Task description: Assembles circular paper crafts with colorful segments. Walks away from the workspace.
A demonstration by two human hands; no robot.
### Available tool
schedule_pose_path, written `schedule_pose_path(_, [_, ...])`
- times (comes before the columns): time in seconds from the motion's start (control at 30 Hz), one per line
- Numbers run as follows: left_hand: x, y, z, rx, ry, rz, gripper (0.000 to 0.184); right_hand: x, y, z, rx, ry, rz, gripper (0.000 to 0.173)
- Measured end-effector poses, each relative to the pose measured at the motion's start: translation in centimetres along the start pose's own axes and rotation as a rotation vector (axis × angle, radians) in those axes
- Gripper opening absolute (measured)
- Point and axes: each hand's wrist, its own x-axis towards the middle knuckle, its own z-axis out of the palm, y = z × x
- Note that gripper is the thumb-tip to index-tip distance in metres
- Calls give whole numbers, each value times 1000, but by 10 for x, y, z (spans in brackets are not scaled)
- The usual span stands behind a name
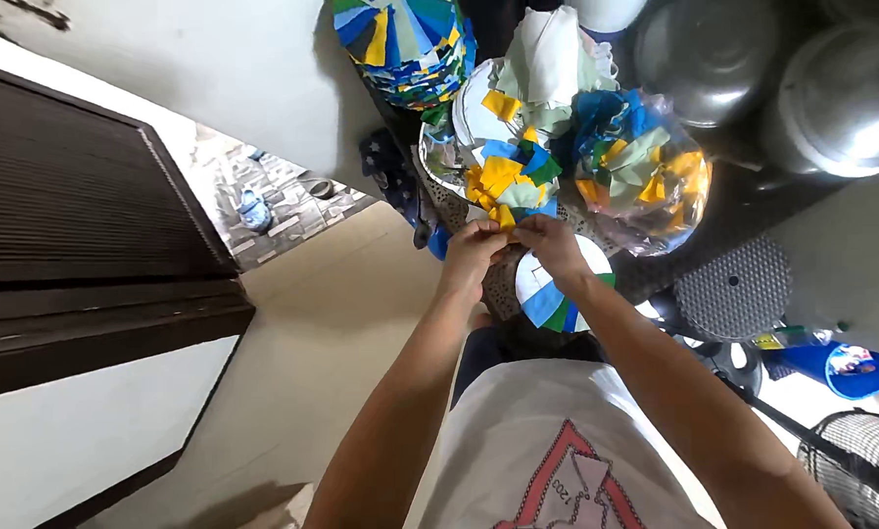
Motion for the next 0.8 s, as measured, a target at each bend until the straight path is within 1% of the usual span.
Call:
schedule_pose_path(0.07, [2, -1, -1, 10, 2, 2, 32, 6, -9, -7, -328, 77, -119, 18])
schedule_pose_path(0.1, [3, -2, -2, 42, 7, 11, 38, 7, -14, -11, -506, 122, -208, 18])
schedule_pose_path(0.17, [4, -6, -5, 133, 24, 65, 40, 9, -21, -21, -752, 170, -379, 16])
schedule_pose_path(0.2, [4, -8, -6, 175, 40, 97, 39, 9, -28, -27, -805, 145, -401, 17])
schedule_pose_path(0.3, [1, -10, -10, 206, 67, 183, 34, 7, -47, -44, -765, -40, -332, 20])
schedule_pose_path(0.37, [-2, -12, -12, 114, 0, 224, 31, 4, -51, -53, -664, -160, -346, 18])
schedule_pose_path(0.4, [-4, -14, -13, 42, -54, 217, 32, 0, -54, -55, -624, -225, -359, 17])
schedule_pose_path(0.43, [-6, -15, -14, -38, -135, 179, 38, -5, -57, -57, -579, -293, -353, 16])
schedule_pose_path(0.53, [-15, -21, -15, -311, -457, -12, 67, -20, -65, -56, -457, -502, -215, 14])
schedule_pose_path(0.57, [-19, -24, -16, -388, -541, -68, 72, -24, -66, -56, -438, -545, -167, 14])
schedule_pose_path(0.6, [-23, -27, -17, -431, -586, -107, 73, -27, -65, -55, -432, -570, -121, 14])
schedule_pose_path(0.63, [-27, -31, -18, -437, -595, -126, 69, -30, -63, -54, -439, -576, -84, 13])
schedule_pose_path(0.67, [-30, -36, -20, -417, -587, -130, 62, -32, -58, -52, -444, -567, -63, 12])
schedule_pose_path(0.77, [-41, -47, -22, -340, -454, -129, 26, -37, -41, -48, -479, -534, -20, 10])
schedule_pose_path(0.8, [-45, -48, -22, -309, -401, -117, 19, -39, -38, -47, -508, -516, -7, 10])
